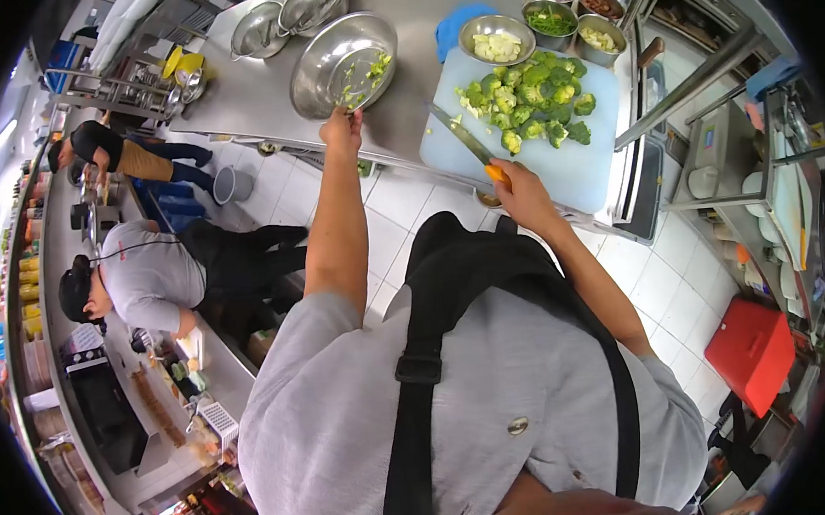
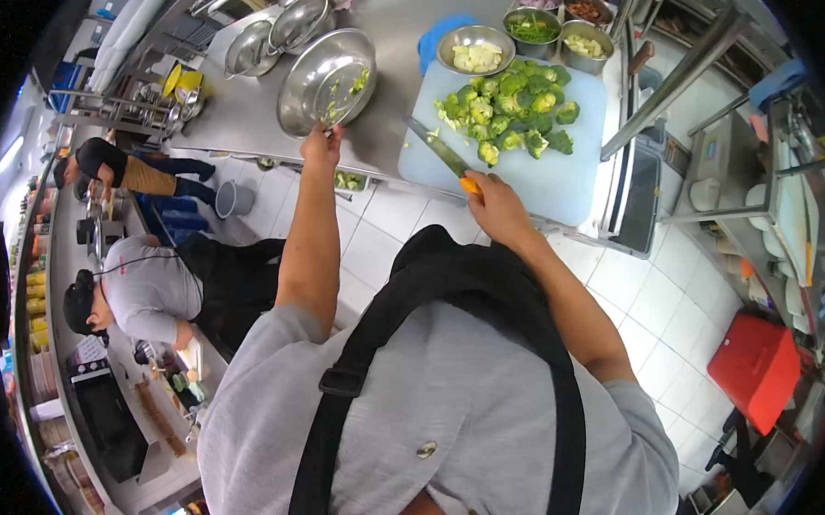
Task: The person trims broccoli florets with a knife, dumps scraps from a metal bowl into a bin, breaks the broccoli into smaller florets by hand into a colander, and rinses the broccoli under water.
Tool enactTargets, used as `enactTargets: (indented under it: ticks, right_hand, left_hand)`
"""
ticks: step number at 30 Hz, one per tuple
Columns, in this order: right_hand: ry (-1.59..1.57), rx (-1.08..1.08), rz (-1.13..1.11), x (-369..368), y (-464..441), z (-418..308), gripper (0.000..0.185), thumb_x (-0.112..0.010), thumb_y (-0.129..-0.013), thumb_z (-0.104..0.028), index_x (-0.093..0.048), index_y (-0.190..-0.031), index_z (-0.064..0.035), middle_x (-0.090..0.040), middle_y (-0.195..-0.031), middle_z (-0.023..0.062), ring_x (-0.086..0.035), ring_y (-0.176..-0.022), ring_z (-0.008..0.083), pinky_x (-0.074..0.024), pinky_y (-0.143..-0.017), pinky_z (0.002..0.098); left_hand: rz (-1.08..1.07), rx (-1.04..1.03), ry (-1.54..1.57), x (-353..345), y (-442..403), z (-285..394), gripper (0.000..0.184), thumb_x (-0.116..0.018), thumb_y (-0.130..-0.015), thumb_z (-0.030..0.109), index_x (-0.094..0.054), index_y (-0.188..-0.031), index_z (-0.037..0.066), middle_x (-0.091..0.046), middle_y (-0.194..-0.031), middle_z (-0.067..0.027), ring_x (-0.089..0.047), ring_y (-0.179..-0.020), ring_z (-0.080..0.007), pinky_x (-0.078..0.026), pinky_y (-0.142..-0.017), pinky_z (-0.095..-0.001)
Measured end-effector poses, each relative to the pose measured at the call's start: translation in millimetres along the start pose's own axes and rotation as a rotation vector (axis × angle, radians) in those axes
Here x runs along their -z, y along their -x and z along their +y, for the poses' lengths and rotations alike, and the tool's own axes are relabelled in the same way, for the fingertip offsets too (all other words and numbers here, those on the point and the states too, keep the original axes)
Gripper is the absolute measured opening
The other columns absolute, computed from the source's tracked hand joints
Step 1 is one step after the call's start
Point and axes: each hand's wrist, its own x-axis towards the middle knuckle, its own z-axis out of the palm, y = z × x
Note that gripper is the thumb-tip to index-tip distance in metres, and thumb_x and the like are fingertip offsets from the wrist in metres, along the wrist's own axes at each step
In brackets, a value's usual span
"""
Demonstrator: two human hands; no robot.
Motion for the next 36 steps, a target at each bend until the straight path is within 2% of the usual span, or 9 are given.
enactTargets:
  ticks: [9, 15, 17, 18, 20, 22, 25, 34, 36]
  right_hand:
    - [-0.116, -0.165, -0.007, -5, 3, -10, 0.042, -0.071, -0.096, -0.019, -0.065, -0.134, -0.0044, -0.075, -0.113, 0.0213, -0.074, -0.102, 0.0342, -0.0565, -0.092, 0.0412]
    - [0.137, -0.091, 0.098, 2, 19, -33, 0.047, -0.072, -0.092, -0.016, -0.058, -0.136, -0.0033, -0.074, -0.112, 0.0237, -0.073, -0.102, 0.04, -0.057, -0.09, 0.0447]
    - [0.211, -0.125, 0.099, 12, 26, -53, 0.048, -0.074, -0.09, -0.012, -0.053, -0.131, -0.0033, -0.073, -0.11, 0.0248, -0.071, -0.103, 0.0435, -0.0568, -0.09, 0.047]
    - [0.235, -0.11, 0.118, 13, 29, -54, 0.045, -0.075, -0.089, -0.011, -0.052, -0.128, -0.0035, -0.073, -0.109, 0.0247, -0.071, -0.103, 0.0436, -0.0567, -0.09, 0.0476]
    - [0.276, -0.078, 0.158, 17, 34, -54, 0.041, -0.077, -0.088, -0.011, -0.052, -0.121, -0.0039, -0.073, -0.107, 0.0244, -0.071, -0.101, 0.0437, -0.0566, -0.088, 0.0487]
    - [0.311, -0.091, 0.135, 27, 42, -66, 0.037, -0.079, -0.086, -0.011, -0.052, -0.112, -0.0041, -0.072, -0.101, 0.0236, -0.07, -0.098, 0.0454, -0.0547, -0.084, 0.0508]
    - [0.364, -0.109, 0.084, 52, 52, -81, 0.037, -0.079, -0.085, -0.01, -0.053, -0.109, -0.0041, -0.071, -0.097, 0.0235, -0.069, -0.097, 0.0464, -0.0532, -0.082, 0.0517]
    - [0.237, -0.163, 0.224, 166, 149, -65, 0.041, -0.076, -0.087, -0.006, -0.058, -0.124, -0.0047, -0.07, -0.091, 0.0221, -0.071, -0.089, 0.0387, -0.0537, -0.079, 0.0473]
    - [-0.03, -0.22, 0.3, 165, 156, -35, 0.045, -0.073, -0.09, -0.005, -0.058, -0.132, -0.0053, -0.07, -0.092, 0.0212, -0.071, -0.085, 0.0336, -0.0542, -0.078, 0.0439]
  left_hand:
    - [-0.01, -0.16, -0.019, 44, 45, 9, 0.02, -0.064, -0.098, -0.003, -0.052, -0.112, -0.011, -0.064, -0.104, -0.0219, -0.071, -0.079, -0.028, -0.068, -0.063, -0.0341]
    - [-0.178, -0.042, 0.065, 47, 24, -35, 0.028, -0.067, -0.104, 0.021, -0.059, -0.111, -0.005, -0.067, -0.096, -0.0168, -0.069, -0.077, -0.0277, -0.063, -0.067, -0.0396]
    - [-0.132, -0.477, -0.771, 36, 86, -38, 0.046, -0.06, -0.108, 0.042, -0.063, -0.103, -0.004, -0.067, -0.091, -0.018, -0.067, -0.08, -0.0336, -0.056, -0.078, -0.0473]
    - [-0.261, -0.842, -0.606, 28, 131, -55, 0.055, -0.051, -0.11, 0.047, -0.065, -0.101, -0.005, -0.068, -0.098, -0.0217, -0.066, -0.091, -0.0402, -0.049, -0.09, -0.0512]
    - [-0.541, -1.391, -0.805, 30, 174, -114, 0.052, -0.048, -0.11, 0.044, -0.062, -0.137, 0.002, -0.059, -0.144, -0.0195, -0.047, -0.138, -0.0455, -0.032, -0.116, -0.0637]
    - [-0.913, -1.187, -1.182, 31, 246, -106, 0.062, -0.047, -0.108, 0.049, -0.05, -0.154, 0.008, -0.042, -0.166, -0.0099, -0.021, -0.158, -0.0453, -0.011, -0.121, -0.0745]
    - [-1.058, -1.095, -1.213, 25, 242, -128, 0.065, -0.035, -0.111, 0.055, -0.039, -0.164, 0.019, -0.031, -0.173, -0.0034, -0.007, -0.163, -0.0406, 0.0, -0.118, -0.078]
    - [-0.769, -1.251, -1.384, -1, 181, -142, 0.07, -0.041, -0.11, 0.053, -0.037, -0.162, 0.007, -0.033, -0.171, -0.0151, -0.014, -0.161, -0.0434, -0.005, -0.123, -0.0725]
    - [-0.606, -1.168, -0.985, 2, 156, -136, 0.066, -0.045, -0.11, 0.048, -0.04, -0.16, 0.003, -0.033, -0.168, -0.0232, -0.027, -0.156, -0.0452, -0.015, -0.124, -0.0671]
